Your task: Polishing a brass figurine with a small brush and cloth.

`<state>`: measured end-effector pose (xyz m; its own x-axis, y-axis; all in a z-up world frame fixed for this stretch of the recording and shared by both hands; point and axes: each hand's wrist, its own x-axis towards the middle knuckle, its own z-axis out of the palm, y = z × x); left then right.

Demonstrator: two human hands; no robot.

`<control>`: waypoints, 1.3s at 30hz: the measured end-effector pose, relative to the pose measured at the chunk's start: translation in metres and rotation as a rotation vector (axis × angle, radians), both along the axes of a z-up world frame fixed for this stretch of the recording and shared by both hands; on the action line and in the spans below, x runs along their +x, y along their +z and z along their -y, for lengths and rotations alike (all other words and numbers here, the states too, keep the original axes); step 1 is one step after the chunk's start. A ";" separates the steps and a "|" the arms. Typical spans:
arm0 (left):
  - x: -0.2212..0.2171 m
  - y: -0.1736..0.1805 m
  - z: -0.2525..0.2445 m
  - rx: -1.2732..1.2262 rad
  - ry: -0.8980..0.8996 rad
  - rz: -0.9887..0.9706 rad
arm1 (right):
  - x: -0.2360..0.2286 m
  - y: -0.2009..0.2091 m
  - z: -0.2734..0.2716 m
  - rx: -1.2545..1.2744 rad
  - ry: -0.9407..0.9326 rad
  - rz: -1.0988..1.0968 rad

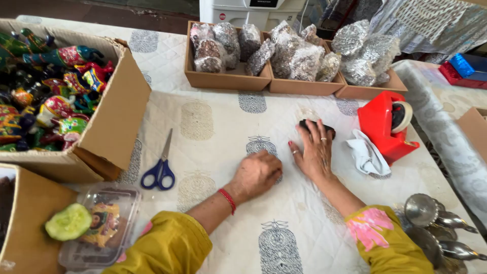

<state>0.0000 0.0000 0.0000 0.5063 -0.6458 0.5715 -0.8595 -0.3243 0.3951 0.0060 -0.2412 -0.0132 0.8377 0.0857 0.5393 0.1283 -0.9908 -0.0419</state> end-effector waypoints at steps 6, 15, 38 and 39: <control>0.004 0.001 -0.002 0.006 0.193 -0.011 | 0.015 -0.010 0.028 0.097 -0.254 -0.023; 0.001 -0.011 0.001 0.045 0.250 0.061 | 0.013 -0.016 0.032 0.025 -0.297 0.126; -0.167 0.001 -0.064 0.562 0.299 -0.138 | -0.017 -0.026 0.034 0.095 -0.024 0.299; -0.184 0.005 -0.079 0.574 0.206 -0.185 | -0.019 -0.027 0.035 0.103 -0.055 0.290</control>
<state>-0.1841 0.0789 0.0049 0.7104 -0.7017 0.0542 -0.6907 -0.6803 0.2453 -0.0130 -0.2759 -0.0402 0.6495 -0.0227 0.7601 0.0960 -0.9891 -0.1116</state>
